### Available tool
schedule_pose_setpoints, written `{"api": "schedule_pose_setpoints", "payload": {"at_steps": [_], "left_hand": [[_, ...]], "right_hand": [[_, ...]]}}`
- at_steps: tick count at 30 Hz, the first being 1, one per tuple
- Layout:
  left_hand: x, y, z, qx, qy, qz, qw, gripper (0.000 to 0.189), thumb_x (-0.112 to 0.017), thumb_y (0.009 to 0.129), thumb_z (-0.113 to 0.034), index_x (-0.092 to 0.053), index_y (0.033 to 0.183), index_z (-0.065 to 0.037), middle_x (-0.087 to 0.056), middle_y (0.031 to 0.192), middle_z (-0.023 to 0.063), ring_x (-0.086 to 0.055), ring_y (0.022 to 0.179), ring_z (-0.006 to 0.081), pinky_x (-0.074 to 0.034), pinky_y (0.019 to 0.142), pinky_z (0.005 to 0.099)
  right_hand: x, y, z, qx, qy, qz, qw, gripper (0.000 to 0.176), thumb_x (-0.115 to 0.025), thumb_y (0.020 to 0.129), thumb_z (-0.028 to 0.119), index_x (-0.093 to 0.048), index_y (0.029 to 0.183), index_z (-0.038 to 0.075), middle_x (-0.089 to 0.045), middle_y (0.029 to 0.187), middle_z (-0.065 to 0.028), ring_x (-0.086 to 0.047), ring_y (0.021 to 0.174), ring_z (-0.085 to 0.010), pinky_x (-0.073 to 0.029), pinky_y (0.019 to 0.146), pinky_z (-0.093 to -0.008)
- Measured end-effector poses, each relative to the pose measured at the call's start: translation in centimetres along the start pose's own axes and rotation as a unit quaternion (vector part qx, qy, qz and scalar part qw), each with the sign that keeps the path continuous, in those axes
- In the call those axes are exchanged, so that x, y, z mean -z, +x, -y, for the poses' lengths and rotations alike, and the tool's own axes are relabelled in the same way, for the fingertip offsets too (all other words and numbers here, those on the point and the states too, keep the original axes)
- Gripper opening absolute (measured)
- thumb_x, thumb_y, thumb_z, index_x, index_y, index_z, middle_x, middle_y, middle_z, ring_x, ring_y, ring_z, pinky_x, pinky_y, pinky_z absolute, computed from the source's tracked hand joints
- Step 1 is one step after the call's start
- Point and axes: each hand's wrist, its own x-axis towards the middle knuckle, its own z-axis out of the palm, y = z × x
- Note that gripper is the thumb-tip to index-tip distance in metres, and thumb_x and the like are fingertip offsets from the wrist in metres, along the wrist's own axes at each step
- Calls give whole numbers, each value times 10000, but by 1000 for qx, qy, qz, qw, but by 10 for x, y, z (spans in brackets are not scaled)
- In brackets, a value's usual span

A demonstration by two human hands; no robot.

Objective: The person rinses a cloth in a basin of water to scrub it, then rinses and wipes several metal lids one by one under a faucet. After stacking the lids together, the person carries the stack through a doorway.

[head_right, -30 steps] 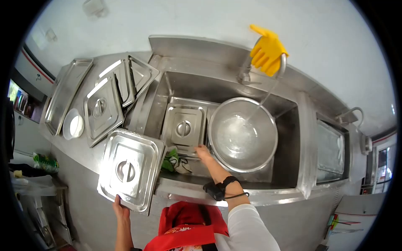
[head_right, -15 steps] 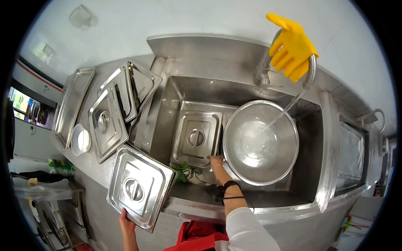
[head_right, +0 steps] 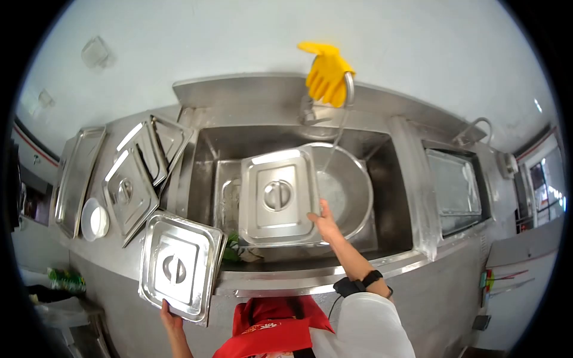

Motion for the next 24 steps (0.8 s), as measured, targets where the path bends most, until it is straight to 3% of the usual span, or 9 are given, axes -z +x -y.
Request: {"api": "schedule_pose_setpoints", "payload": {"at_steps": [1, 8, 14, 17, 24], "left_hand": [[1, 2, 2, -2, 4, -5, 1000, 434, -519, 838, -162, -380, 1217, -4, -475, 1170, 126, -473, 1064, 274, -393, 904, 426], [-20, -12, -5, 1, 19, 4, 1000, 405, -457, 873, -167, -365, 1222, 18, -468, 1176, 148, -478, 1066, 281, -406, 896, 429], [-20, -12, -7, 1, 46, 4, 999, 427, -461, 873, -183, -354, 1220, 41, -466, 1176, 154, -475, 1068, 287, -405, 896, 423], [-15, -9, -5, -4, 47, 1, 999, 426, -469, 870, -187, -362, 1212, 43, -468, 1174, 157, -477, 1064, 287, -406, 892, 421], [-10, -6, -4, -19, 62, -11, 998, 396, -472, 867, -178, -385, 1183, 43, -476, 1159, 158, -486, 1048, 285, -408, 887, 425]], "right_hand": [[31, 5, -18, 29, 7, -28, 999, 554, -538, 726, -25, -346, 1239, 55, -504, 1105, -84, -470, 1023, -179, -357, 885, -294], [95, -21, 19, 29, 79, -68, 994, 535, -522, 728, -68, -389, 1217, 104, -542, 1009, -30, -510, 889, -137, -416, 790, -279], [109, 4, 29, 43, 32, -59, 997, 468, -509, 749, -52, -418, 1183, 97, -539, 985, -26, -501, 878, -133, -405, 776, -269], [112, 24, 21, 52, 60, -70, 994, 487, -489, 742, -46, -390, 1203, 77, -525, 1053, -47, -480, 965, -149, -364, 856, -274], [127, 47, -4, 55, 101, -57, 992, 503, -516, 786, 1, -369, 1249, 135, -513, 1106, -23, -481, 990, -143, -390, 837, -289]]}}
